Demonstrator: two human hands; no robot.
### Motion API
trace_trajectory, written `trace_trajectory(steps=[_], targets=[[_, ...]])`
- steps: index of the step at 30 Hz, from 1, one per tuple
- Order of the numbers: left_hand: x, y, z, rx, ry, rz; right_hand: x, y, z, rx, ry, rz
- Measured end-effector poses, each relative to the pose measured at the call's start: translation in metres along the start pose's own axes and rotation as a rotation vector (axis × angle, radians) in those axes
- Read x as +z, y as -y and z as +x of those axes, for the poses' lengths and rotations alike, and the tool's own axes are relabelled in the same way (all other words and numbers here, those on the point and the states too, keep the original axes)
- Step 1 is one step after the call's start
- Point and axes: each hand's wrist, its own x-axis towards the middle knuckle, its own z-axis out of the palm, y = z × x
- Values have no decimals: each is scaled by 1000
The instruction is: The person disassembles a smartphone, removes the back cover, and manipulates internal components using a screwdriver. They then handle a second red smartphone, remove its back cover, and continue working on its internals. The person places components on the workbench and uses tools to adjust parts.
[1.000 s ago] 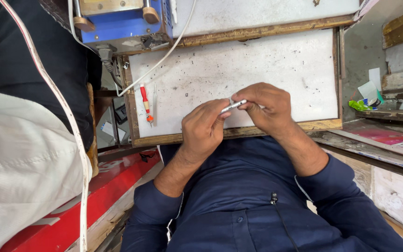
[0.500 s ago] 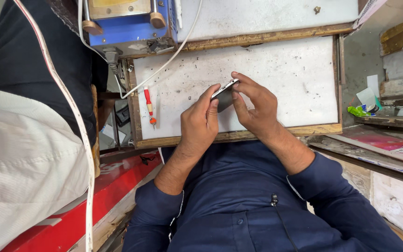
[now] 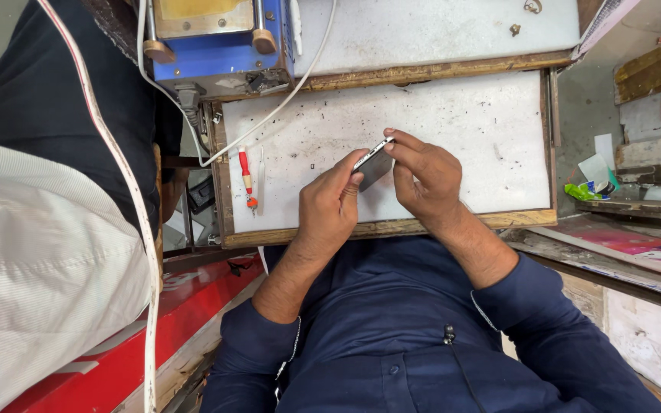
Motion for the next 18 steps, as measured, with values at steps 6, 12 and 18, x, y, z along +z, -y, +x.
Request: trace_trajectory(steps=[6, 12, 18], targets=[[-1, -2, -3, -12, 59, 64, -4, 14, 10, 45, 7, 39], [-1, -1, -7, 49, 40, 108, -9, 32, 15, 160, 59, 81], [6, 3, -11, 190, -90, 205, -8, 48, 18, 197, 96, 62]])
